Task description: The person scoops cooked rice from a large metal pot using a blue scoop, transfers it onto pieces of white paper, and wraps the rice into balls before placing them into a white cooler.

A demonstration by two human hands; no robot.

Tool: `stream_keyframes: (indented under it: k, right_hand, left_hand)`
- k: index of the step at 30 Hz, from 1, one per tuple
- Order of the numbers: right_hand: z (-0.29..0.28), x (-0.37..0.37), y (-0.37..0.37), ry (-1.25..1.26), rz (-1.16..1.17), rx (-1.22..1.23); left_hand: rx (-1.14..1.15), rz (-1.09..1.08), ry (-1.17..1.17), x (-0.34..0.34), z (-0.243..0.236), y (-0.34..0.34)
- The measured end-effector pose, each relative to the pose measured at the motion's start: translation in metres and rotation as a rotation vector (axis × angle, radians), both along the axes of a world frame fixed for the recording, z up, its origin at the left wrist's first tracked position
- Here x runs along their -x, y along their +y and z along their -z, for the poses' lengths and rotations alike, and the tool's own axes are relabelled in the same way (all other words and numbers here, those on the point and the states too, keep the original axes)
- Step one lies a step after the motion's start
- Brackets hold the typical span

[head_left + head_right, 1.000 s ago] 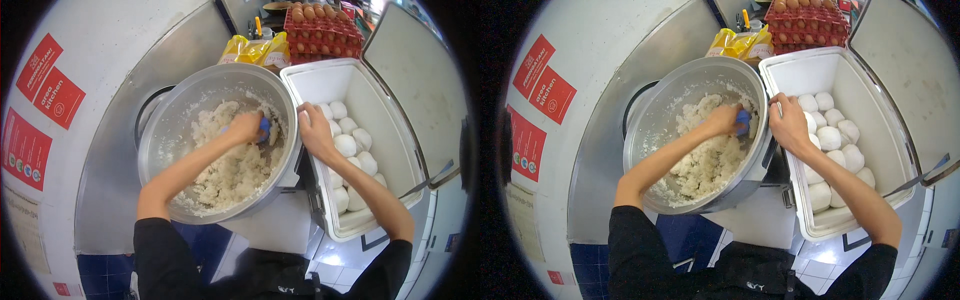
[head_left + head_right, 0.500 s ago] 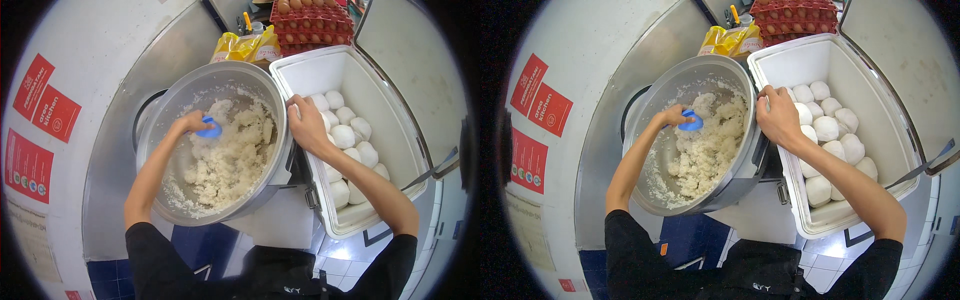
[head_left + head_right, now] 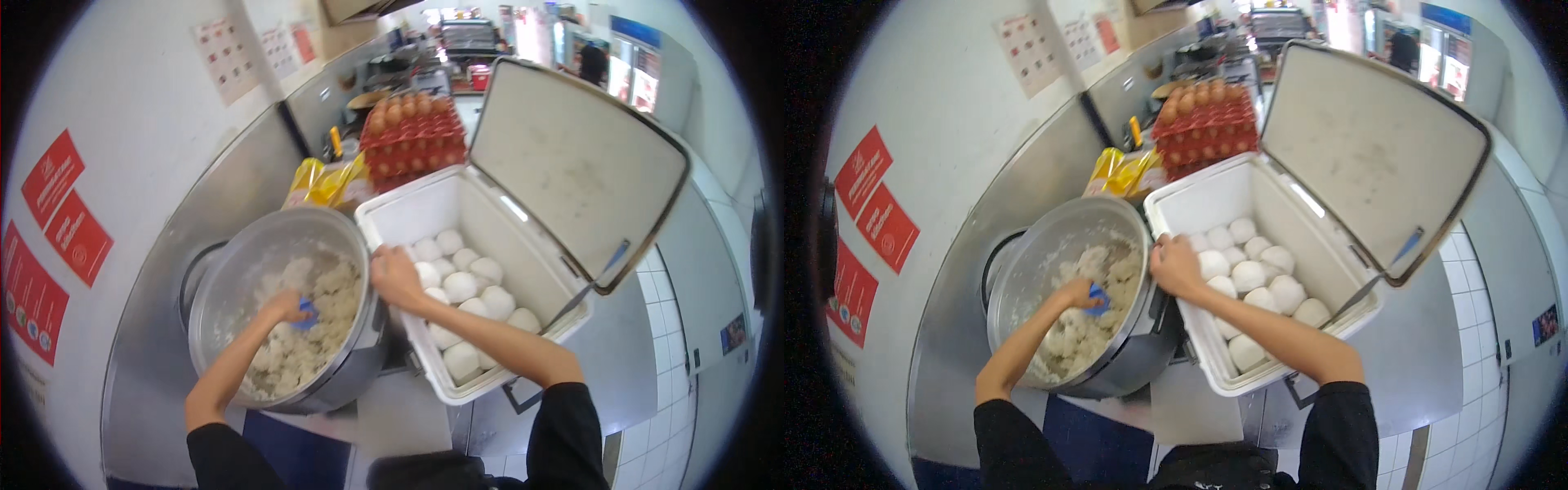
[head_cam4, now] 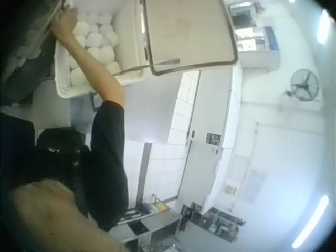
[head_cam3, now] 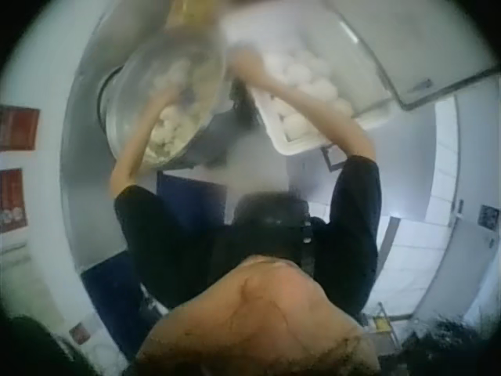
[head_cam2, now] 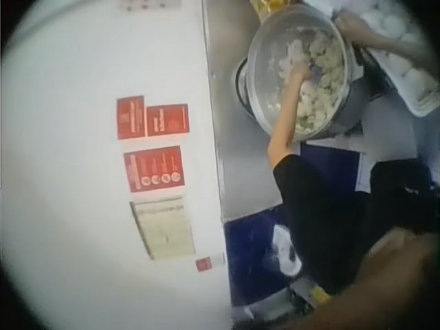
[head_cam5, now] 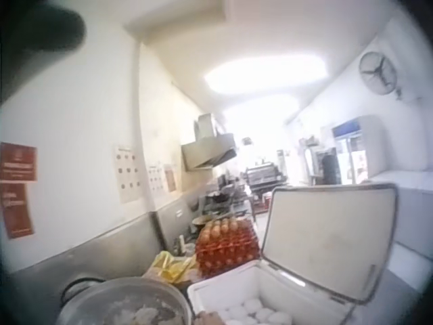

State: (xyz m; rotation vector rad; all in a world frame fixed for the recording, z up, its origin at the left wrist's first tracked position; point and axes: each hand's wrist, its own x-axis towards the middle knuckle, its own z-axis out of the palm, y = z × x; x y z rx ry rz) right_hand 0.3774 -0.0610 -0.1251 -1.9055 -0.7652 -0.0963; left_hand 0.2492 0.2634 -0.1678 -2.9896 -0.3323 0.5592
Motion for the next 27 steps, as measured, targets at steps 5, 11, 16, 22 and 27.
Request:
stream_keyframes:
  k: [5, 11, 16, 22, 27]
  right_hand:
    - [0.01, -0.013, -0.02, -0.004, 0.069, -0.037]
    - [0.009, -0.002, -0.003, -0.017, 0.003, -0.008]
    - [0.005, -0.012, -0.021, 0.006, 0.024, 0.017]
    - [-0.003, -0.004, -0.016, -0.021, -0.005, 0.007]
    - [-0.015, -0.005, -0.018, 0.01, -0.029, -0.028]
  left_hand:
    - [-0.048, -0.051, -0.136, -0.028, -0.018, -0.073]
    - [0.029, -0.055, -0.121, -0.052, -0.002, -0.016]
    - [0.381, -0.193, 0.167, -0.01, -0.063, -0.059]
    - [0.126, 0.092, 0.128, 0.043, -0.115, -0.052]
    - [0.175, 0.172, -0.014, 0.052, -0.064, -0.036]
